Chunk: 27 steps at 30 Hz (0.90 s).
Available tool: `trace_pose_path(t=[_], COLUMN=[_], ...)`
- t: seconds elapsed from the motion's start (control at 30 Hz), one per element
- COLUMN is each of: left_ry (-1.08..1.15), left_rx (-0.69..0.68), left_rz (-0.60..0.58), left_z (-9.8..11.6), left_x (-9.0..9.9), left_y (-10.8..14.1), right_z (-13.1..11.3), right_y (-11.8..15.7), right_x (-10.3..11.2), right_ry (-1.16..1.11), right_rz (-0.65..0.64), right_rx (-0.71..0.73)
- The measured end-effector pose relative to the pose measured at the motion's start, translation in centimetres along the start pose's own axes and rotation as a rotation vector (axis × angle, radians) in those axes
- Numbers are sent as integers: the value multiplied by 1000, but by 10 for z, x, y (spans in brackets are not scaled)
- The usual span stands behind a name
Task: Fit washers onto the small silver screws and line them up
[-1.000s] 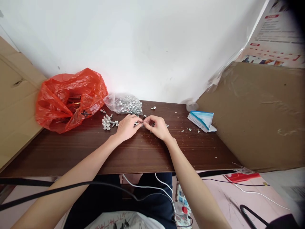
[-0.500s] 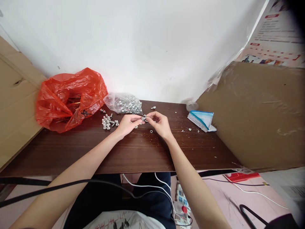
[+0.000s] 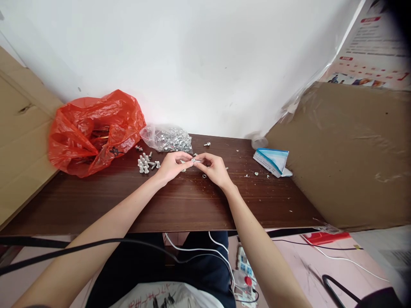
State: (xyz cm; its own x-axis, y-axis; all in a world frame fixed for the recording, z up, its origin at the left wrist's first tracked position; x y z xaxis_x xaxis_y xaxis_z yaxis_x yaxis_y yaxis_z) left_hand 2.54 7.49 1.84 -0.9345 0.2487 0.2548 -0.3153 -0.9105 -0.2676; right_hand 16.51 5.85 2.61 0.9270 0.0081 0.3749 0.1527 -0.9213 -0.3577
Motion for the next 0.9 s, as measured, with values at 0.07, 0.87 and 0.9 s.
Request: trace_pose_path(t=[0.07, 0.87, 0.9], left_ry=[-27, -646, -700], left_rx=[-7, -300, -327], left_rz=[3, -78, -87], left_z=[1, 17, 18], left_x=[2, -5, -6], left_y=[0, 4, 5], right_z=[0, 23, 24], right_y=[0, -1, -1], right_x=[-2, 32, 34], right_ry=[6, -17, 25], right_rz=[-21, 275, 290], right_rx=[6, -167, -168])
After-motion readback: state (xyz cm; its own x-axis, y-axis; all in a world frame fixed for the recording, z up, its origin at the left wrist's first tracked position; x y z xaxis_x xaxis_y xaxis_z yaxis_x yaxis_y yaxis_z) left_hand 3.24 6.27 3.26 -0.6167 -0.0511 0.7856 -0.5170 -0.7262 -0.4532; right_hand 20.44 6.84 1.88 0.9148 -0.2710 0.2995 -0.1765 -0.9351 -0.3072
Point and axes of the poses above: each hand's wrist, its own y-axis away from the middle knuckle, its own x-axis out of the back of the hand, z = x × y, the point moved 8 cm from there along -y, towards the middle knuckle, and after that the axes turned 5 degrees about -x, right-handed, at the moved point
